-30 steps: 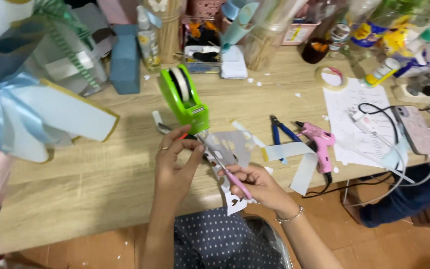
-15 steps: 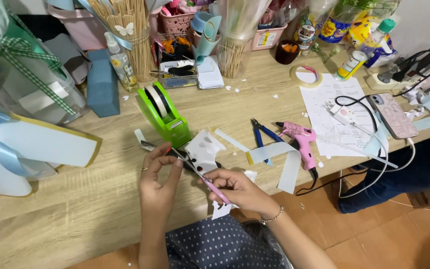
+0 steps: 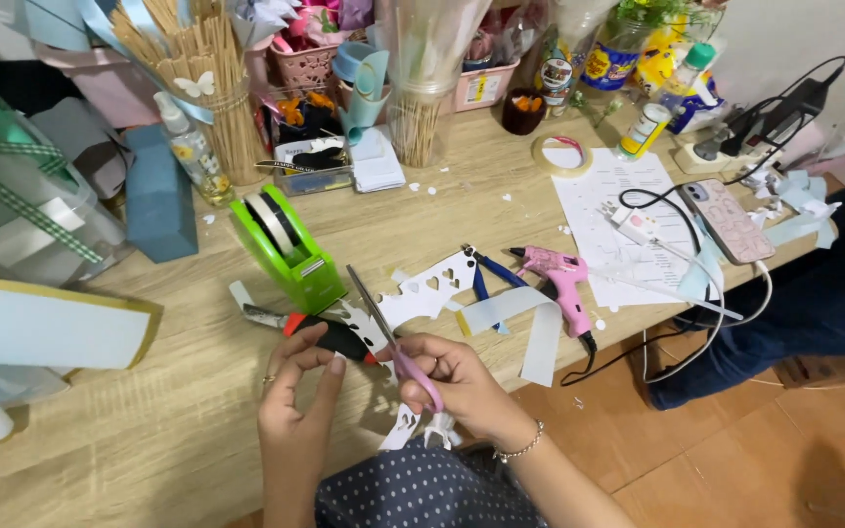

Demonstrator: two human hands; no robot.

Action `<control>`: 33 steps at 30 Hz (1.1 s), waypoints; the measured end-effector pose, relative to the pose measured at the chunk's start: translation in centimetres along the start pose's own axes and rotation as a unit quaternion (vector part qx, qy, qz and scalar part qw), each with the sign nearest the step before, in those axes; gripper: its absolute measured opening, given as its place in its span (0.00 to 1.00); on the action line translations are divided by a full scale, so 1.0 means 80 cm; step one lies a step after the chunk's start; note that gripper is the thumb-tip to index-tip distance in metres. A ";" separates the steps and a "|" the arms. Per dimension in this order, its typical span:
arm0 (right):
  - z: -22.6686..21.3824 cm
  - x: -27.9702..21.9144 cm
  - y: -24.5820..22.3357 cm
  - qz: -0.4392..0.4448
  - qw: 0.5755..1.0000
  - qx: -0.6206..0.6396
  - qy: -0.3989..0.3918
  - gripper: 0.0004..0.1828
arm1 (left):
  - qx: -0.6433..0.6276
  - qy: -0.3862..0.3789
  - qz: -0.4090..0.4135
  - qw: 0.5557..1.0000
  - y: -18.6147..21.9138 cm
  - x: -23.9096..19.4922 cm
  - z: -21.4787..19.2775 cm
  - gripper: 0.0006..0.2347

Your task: The person rolls sheets of light blue and white paper into cylindrical shapes and places them into a container. They then use scissors to cut heart shapes out of a white paper sheet with pre-cut holes.

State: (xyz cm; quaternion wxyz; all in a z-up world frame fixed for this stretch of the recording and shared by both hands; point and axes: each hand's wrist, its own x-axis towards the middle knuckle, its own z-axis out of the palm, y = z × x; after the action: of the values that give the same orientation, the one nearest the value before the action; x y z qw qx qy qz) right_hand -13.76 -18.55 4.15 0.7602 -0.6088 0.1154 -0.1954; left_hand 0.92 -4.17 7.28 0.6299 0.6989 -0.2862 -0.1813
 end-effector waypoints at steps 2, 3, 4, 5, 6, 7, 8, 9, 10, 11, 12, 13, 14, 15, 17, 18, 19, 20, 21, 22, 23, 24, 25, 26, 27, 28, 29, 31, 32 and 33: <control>-0.001 0.001 0.003 -0.018 1.000 0.019 0.003 0.29 | 0.003 -0.005 -0.002 1.000 -0.004 0.000 0.002 0.04; -0.002 0.001 0.001 -0.019 1.000 0.018 0.006 0.29 | 0.002 -0.008 -0.001 1.000 -0.004 0.000 0.004 0.04; -0.001 0.000 -0.001 -0.009 1.000 0.023 0.010 0.31 | -0.003 -0.005 -0.002 1.000 -0.003 -0.001 0.005 0.04; 0.000 0.000 -0.002 0.002 1.000 0.027 0.014 0.34 | -0.008 -0.002 -0.002 1.000 -0.004 -0.001 0.005 0.03; -0.006 -0.001 0.006 0.004 0.999 0.031 0.011 0.34 | -0.004 0.002 -0.005 1.000 0.002 -0.002 0.008 0.03; -0.011 -0.002 0.014 -0.028 0.996 0.080 0.011 0.18 | -0.013 0.000 0.010 1.000 0.006 -0.003 0.010 0.04; -0.013 0.000 0.024 -0.058 0.990 0.131 0.005 0.04 | -0.019 0.005 0.024 1.000 0.011 -0.005 0.008 0.04; -0.012 -0.005 0.024 -0.054 0.989 0.138 -0.004 0.04 | -0.013 0.015 0.020 1.000 0.013 -0.006 0.008 0.04; -0.012 -0.008 0.023 -0.069 0.985 0.160 0.001 0.14 | -0.030 0.010 0.038 0.999 0.016 -0.007 0.010 0.03; -0.013 -0.011 0.022 -0.085 0.979 0.184 0.006 0.26 | -0.046 0.004 0.057 0.997 0.018 -0.007 0.012 0.03; -0.009 -0.013 0.019 -0.080 0.980 0.183 -0.002 0.26 | -0.047 0.014 0.055 0.997 0.022 -0.009 0.013 0.03; -0.006 -0.016 0.017 -0.095 0.981 0.168 -0.008 0.26 | -0.050 0.008 0.050 0.997 0.026 -0.010 0.014 0.03; -0.004 -0.018 0.014 -0.113 0.982 0.153 -0.012 0.26 | -0.052 -0.001 0.047 0.998 0.030 -0.010 0.015 0.04; -0.004 -0.020 0.014 -0.112 0.982 0.153 -0.019 0.26 | -0.053 0.006 0.048 0.997 0.028 -0.009 0.018 0.04; -0.003 -0.025 0.016 -0.107 0.984 0.142 -0.027 0.27 | -0.056 0.004 0.076 0.996 0.025 -0.006 0.022 0.04; -0.004 -0.027 0.018 -0.107 0.983 0.143 -0.030 0.27 | -0.055 0.006 0.077 0.995 0.027 -0.007 0.022 0.04; -0.005 -0.028 0.021 -0.108 0.983 0.142 -0.037 0.26 | -0.061 0.008 0.077 0.995 0.029 -0.007 0.023 0.04; -0.007 -0.029 0.023 -0.109 0.983 0.140 -0.043 0.26 | -0.067 0.009 0.076 0.995 0.031 -0.006 0.024 0.03; -0.008 -0.029 0.024 -0.110 0.983 0.140 -0.044 0.26 | -0.067 0.010 0.078 0.995 0.031 -0.006 0.024 0.03; -0.010 -0.029 0.026 -0.109 0.984 0.133 -0.039 0.26 | -0.066 0.009 0.075 0.995 0.030 -0.005 0.025 0.04; -0.011 -0.028 0.029 -0.108 0.986 0.126 -0.033 0.26 | -0.065 0.008 0.073 0.995 0.030 -0.005 0.025 0.04; -0.009 -0.028 0.027 -0.107 0.986 0.127 -0.033 0.26 | -0.064 0.008 0.072 0.995 0.031 -0.005 0.025 0.04; -0.008 -0.028 0.026 -0.105 0.985 0.133 -0.020 0.26 | -0.064 0.007 0.068 0.996 0.031 -0.004 0.025 0.04; -0.006 -0.028 0.024 -0.103 0.985 0.138 -0.007 0.27 | -0.064 0.006 0.063 0.996 0.032 -0.004 0.025 0.04; -0.007 -0.028 0.024 -0.103 0.985 0.139 -0.007 0.27 | -0.064 0.006 0.062 0.996 0.030 -0.004 0.025 0.04; -0.008 -0.028 0.024 -0.101 0.986 0.136 -0.001 0.27 | -0.063 0.006 0.072 0.995 0.028 -0.004 0.025 0.04; -0.009 -0.028 0.025 -0.100 0.986 0.133 0.005 0.27 | -0.063 0.006 0.082 0.995 0.027 -0.003 0.025 0.04; -0.006 -0.029 0.021 -0.095 0.987 0.127 0.011 0.28 | -0.059 0.001 0.073 0.996 0.027 -0.004 0.025 0.04; -0.005 -0.028 0.019 -0.092 0.988 0.121 0.016 0.28 | -0.055 -0.004 0.066 0.996 0.028 -0.003 0.025 0.04; -0.004 -0.028 0.018 -0.093 0.988 0.121 0.015 0.28 | -0.055 -0.004 0.068 0.996 0.027 -0.003 0.026 0.04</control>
State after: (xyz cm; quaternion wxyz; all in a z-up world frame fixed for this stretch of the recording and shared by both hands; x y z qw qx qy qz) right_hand -15.66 -17.59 2.53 0.8048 -0.5177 0.0454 -0.2868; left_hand -0.90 -5.73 9.12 0.6771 0.6416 -0.3246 -0.1564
